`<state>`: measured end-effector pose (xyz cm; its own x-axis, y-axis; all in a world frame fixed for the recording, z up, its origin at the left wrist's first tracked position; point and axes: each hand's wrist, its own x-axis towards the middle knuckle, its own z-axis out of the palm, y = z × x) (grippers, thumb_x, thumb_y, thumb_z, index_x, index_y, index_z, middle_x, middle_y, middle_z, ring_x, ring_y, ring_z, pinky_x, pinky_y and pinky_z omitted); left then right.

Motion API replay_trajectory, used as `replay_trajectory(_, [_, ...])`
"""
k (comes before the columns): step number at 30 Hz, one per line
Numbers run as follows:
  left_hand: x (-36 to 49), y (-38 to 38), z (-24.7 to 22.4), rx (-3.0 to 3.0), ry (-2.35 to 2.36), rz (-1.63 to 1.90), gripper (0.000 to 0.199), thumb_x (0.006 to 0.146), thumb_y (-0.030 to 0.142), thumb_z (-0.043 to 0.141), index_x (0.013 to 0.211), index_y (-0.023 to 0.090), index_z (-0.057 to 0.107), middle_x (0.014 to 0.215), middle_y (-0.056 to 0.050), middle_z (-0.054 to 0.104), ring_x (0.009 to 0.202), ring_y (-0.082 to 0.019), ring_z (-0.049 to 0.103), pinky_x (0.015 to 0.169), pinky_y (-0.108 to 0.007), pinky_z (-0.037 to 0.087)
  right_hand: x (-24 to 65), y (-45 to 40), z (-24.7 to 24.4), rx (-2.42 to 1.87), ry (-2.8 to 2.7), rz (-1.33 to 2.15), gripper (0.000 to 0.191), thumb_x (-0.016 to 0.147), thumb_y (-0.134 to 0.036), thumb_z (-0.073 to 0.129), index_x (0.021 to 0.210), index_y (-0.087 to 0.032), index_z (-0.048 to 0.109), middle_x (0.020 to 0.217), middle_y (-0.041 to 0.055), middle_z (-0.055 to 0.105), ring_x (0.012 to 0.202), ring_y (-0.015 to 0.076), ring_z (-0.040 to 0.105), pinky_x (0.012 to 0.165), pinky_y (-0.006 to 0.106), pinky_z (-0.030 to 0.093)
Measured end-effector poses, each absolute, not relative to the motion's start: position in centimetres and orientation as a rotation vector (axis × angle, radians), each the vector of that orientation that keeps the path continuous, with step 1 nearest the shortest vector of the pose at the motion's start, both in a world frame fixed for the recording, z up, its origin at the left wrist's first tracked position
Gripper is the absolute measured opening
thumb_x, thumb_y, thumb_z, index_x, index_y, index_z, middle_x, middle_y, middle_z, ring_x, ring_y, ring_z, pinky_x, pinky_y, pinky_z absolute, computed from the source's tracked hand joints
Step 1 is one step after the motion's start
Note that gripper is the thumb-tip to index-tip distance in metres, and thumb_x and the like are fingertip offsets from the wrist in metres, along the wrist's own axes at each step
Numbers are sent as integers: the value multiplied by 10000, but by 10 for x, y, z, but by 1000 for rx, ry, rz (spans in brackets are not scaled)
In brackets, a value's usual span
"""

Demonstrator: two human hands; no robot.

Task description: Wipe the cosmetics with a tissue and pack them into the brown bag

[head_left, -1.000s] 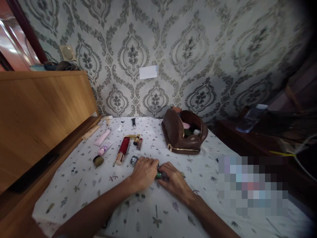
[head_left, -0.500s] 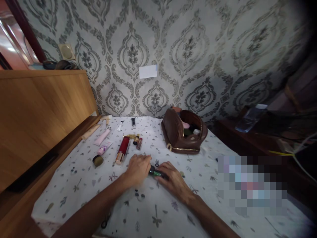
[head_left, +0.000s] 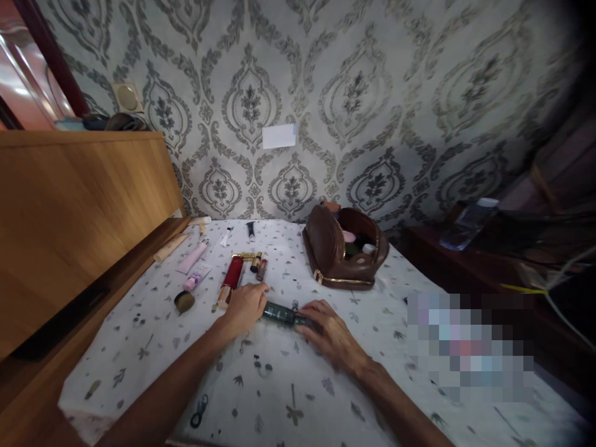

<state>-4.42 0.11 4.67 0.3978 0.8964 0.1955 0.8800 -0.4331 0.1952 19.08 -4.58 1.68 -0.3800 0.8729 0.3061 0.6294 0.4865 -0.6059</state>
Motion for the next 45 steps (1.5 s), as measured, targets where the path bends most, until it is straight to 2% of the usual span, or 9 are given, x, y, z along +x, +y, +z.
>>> replay_trajectory(4, [-40,-4,54,2619,1642,364,249,928,132,441,1049,185,651,928,-106,750,875,-251,701,798,-347,504,189,-48,20,-1237,-2153,544,247,973,-335,507,956,-185,703,1002,106,676,988,252,598,889,410,495])
replay_trajectory(9, [-28,-12,59,2698,1583,286,232,939,138,425,1040,170,631,887,-116,743,824,-254,693,806,-370,496,186,-50,21,-1204,-2136,580,194,951,-344,558,921,-196,681,952,88,680,962,245,596,875,390,493])
replay_trajectory(15, [-1,-27,57,2797,1411,242,252,1014,240,355,1078,176,590,915,-110,747,861,-273,704,826,-410,500,184,-50,20,-1148,-2122,562,243,944,-404,569,934,-198,697,960,96,689,960,255,596,872,398,491])
replay_trajectory(25, [11,-29,64,2814,1246,189,150,973,205,436,1020,186,578,936,-94,744,850,-261,706,745,-361,507,183,-49,17,-1165,-2103,539,251,917,-415,596,891,-200,723,910,91,687,933,258,608,838,379,503])
replay_trajectory(33, [-21,-23,60,2759,1375,271,257,1008,233,382,912,199,618,890,-69,728,851,-227,677,748,-320,481,185,-48,15,-1163,-2099,571,115,835,-260,695,930,-196,711,932,71,695,948,243,609,853,376,496])
replay_trajectory(39, [-52,-19,54,2720,1420,368,271,1009,219,378,864,200,606,853,-50,699,856,-214,651,751,-306,456,186,-52,19,-1245,-2126,585,187,860,-332,685,994,-206,712,937,75,686,926,246,610,831,379,499])
replay_trajectory(45, [-68,-23,42,2689,1367,544,309,1021,220,330,850,197,586,837,-51,668,841,-207,628,769,-314,441,184,-54,27,-1217,-2180,585,218,944,-357,565,885,-197,702,918,78,667,934,243,589,859,386,479])
